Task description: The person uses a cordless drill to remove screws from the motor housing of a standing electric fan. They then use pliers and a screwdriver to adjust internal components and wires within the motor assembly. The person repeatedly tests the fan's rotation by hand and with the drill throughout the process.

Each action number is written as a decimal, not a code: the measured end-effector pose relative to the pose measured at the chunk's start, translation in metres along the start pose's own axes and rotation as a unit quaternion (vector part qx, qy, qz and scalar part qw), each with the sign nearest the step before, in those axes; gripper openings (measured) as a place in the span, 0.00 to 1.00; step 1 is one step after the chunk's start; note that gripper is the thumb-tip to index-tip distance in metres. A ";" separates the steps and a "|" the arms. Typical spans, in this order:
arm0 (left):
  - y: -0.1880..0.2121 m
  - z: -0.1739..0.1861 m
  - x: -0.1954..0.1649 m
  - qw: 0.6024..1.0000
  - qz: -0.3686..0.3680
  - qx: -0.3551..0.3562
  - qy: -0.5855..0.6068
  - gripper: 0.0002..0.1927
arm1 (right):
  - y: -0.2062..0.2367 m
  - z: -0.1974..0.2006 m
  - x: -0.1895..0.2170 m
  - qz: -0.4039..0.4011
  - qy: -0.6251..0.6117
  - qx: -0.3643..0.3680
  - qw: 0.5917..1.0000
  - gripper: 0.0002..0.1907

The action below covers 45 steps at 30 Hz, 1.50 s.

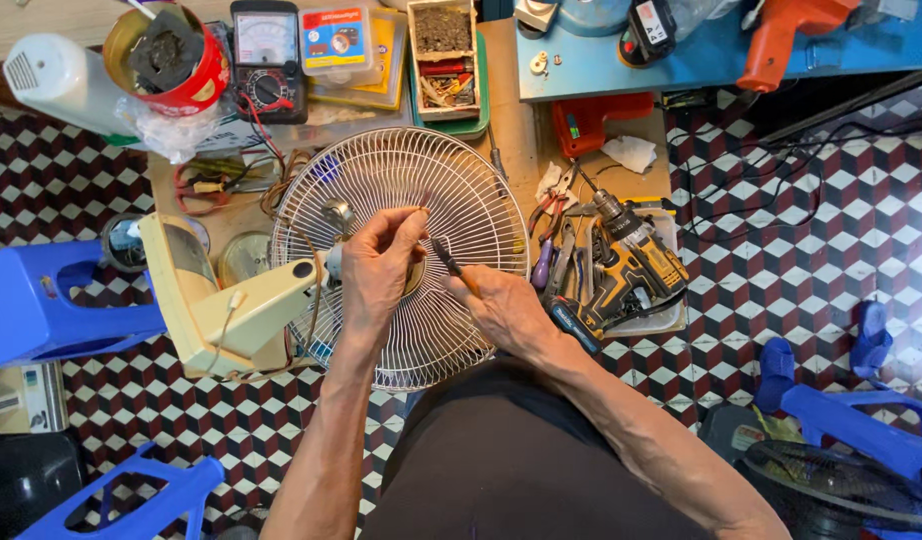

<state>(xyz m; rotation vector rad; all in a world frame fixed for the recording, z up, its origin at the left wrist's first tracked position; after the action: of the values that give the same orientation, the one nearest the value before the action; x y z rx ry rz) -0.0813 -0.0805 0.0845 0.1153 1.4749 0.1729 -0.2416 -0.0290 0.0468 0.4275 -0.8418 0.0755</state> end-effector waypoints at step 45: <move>-0.002 -0.008 0.003 0.975 -0.148 -0.003 -0.168 0.10 | -0.028 0.034 0.007 -0.067 0.049 -0.012 0.997 0.22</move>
<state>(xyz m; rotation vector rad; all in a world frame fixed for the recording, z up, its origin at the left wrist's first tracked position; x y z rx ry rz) -0.0892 -0.0823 0.0801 -0.0776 1.1368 -0.0820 -0.2542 -0.0694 0.0628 0.4524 -0.7156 -0.0370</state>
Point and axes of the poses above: each hand's wrist, its own y-axis away from the middle knuckle, its own z-axis out of the back of the hand, x = y × z, the point moved 5 cm from there along -y, towards the middle knuckle, and after that the axes turned 7 degrees about -z, right-handed, at the moved point
